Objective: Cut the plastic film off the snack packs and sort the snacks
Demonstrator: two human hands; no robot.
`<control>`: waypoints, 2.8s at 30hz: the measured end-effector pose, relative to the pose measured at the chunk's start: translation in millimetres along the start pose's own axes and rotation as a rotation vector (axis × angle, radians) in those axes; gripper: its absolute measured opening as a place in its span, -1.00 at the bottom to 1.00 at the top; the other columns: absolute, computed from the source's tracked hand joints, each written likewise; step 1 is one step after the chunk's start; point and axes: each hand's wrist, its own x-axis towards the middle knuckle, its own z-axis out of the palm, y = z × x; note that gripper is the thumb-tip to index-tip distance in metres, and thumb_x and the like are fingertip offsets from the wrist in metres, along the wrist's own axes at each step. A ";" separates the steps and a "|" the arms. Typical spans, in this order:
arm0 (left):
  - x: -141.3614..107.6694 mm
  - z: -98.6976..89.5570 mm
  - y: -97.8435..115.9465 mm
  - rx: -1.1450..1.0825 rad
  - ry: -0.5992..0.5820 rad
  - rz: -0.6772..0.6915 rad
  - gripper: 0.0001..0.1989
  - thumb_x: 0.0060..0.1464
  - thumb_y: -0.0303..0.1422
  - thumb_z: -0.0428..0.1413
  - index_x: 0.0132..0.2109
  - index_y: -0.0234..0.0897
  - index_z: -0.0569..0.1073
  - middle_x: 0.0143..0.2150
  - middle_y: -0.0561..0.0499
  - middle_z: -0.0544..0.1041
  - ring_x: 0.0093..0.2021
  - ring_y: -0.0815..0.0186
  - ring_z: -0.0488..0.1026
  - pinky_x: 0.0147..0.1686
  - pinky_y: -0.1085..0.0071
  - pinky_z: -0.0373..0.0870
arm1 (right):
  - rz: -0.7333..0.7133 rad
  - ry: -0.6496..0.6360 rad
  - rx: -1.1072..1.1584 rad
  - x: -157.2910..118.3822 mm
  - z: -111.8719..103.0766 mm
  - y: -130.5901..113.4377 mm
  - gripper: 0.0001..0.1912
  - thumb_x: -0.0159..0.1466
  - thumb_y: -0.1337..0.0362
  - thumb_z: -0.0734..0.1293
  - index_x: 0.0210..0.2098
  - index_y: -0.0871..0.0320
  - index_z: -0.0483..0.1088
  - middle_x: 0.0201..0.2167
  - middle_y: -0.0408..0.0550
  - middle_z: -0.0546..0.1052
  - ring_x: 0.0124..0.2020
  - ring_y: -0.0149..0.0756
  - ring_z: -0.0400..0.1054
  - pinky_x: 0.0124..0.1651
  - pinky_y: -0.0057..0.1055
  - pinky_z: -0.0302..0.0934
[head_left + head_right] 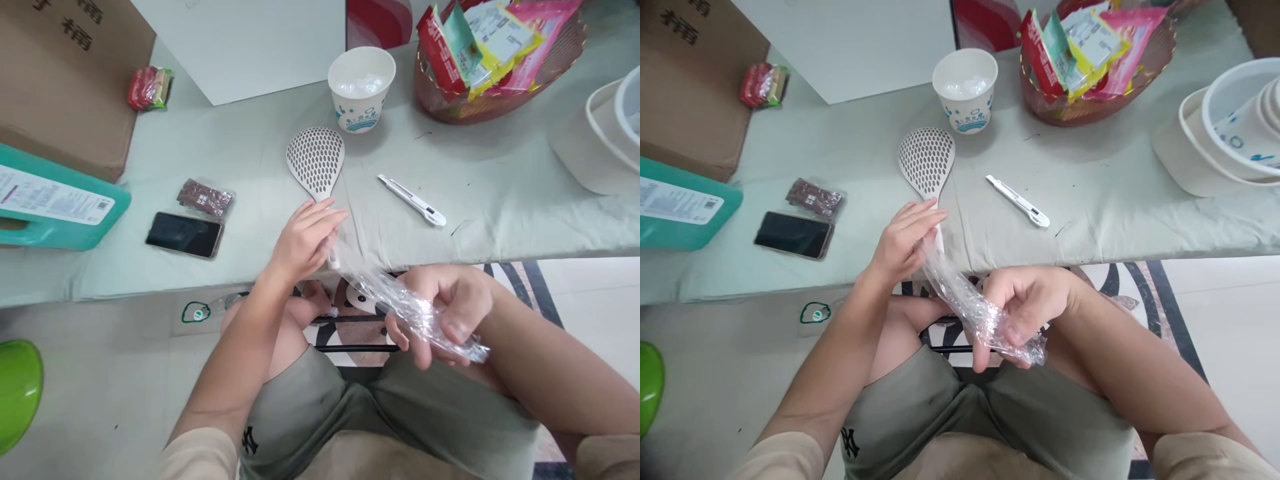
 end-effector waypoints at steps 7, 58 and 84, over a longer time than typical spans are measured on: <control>-0.6 6.4 16.1 -0.099 -0.033 0.066 -0.66 0.28 -0.32 0.05 0.12 -0.20 0.57 0.08 -0.13 0.68 0.21 0.10 0.57 0.21 0.07 0.52 | -0.303 0.756 -0.186 -18.2 4.5 -13.2 -0.54 0.29 -0.22 0.30 0.12 -0.31 0.47 -0.67 -0.35 0.31 -0.71 -0.52 0.16 -0.36 -0.42 0.27; -7.4 19.0 31.7 -0.594 -0.063 0.026 -0.56 0.34 0.02 0.01 -0.03 -0.12 0.66 0.44 -0.12 0.28 0.41 -0.03 0.28 0.29 0.01 0.40 | 0.180 0.924 -0.714 19.3 -10.9 11.7 -0.69 0.17 0.38 0.23 -0.08 0.17 0.40 -0.50 -0.20 0.53 -0.52 -0.41 0.34 -0.44 -0.46 0.21; 37.3 31.3 4.7 -0.541 0.188 -0.198 -0.77 0.19 -0.33 0.26 -0.01 -0.25 0.54 -0.11 -0.05 0.66 -0.12 0.30 0.62 -0.11 0.39 0.55 | -0.044 1.350 -0.815 8.3 -19.4 -1.0 -0.63 0.33 0.23 0.32 0.13 0.04 0.41 -0.36 -0.16 0.52 -0.47 -0.41 0.38 -0.33 -0.39 0.37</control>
